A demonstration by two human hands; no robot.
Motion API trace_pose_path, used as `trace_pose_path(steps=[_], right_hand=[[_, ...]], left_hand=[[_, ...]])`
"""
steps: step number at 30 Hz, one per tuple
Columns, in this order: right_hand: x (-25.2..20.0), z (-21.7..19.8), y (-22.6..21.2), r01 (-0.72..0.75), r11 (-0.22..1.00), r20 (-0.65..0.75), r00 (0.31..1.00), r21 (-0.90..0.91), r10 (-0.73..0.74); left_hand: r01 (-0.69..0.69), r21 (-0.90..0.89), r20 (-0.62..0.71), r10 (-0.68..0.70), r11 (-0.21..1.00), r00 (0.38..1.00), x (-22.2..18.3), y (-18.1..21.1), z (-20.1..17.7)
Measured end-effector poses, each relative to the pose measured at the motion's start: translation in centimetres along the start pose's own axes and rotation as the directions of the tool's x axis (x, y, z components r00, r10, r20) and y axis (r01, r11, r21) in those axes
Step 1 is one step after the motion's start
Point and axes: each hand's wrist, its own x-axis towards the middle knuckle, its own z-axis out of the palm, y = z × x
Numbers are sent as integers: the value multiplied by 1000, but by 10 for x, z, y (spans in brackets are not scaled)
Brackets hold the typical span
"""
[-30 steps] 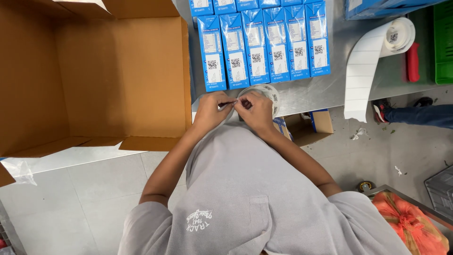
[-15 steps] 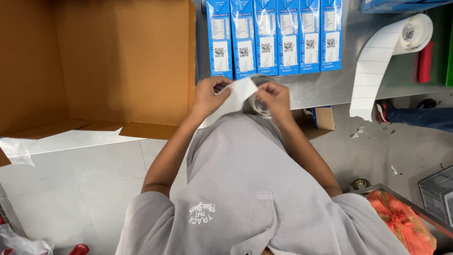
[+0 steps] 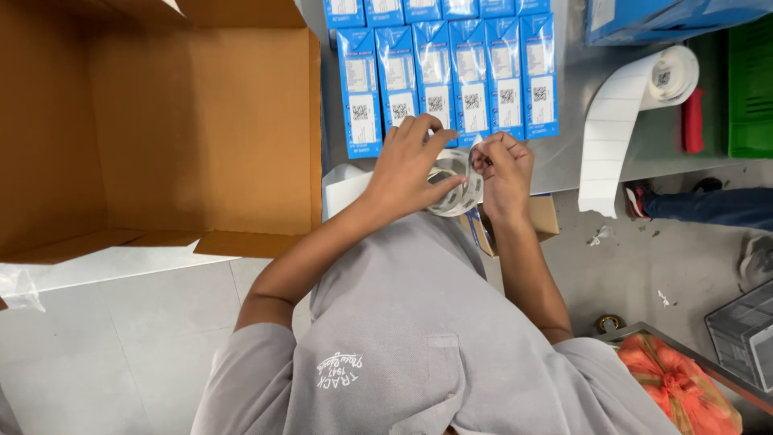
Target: The person applies labels to cartons, stacks the cartons into a box, and uses a cutter to open or adjust the packaging material.
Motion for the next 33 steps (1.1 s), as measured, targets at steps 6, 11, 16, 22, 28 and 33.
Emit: trace_pose_path(steps=[6, 11, 16, 22, 28, 33], right_hand=[[-2, 9, -13, 6, 986, -29, 1000, -169, -11], [1, 15, -26, 41, 977, 50, 998, -211, -31], [16, 5, -25, 163, 967, 67, 986, -198, -152], [43, -2, -13, 15, 978, 22, 1000, -206, -10], [94, -22, -10, 278, 923, 89, 960, -264, -264], [172, -47, -35, 411, 859, 26, 905, -304, -424]], left_hand=[[133, -219, -13, -139, 967, 990, 15, -3, 17], [247, -349, 29, -254, 904, 967, 20, -24, 31], [380, -628, 156, -368, 680, 917, 21, -56, 50], [473, -770, 340, -353, 428, 872, 37, -59, 53], [506, -743, 334, -411, 439, 848, 50, -71, 83], [645, -709, 474, -483, 286, 736, 58, -68, 78]])
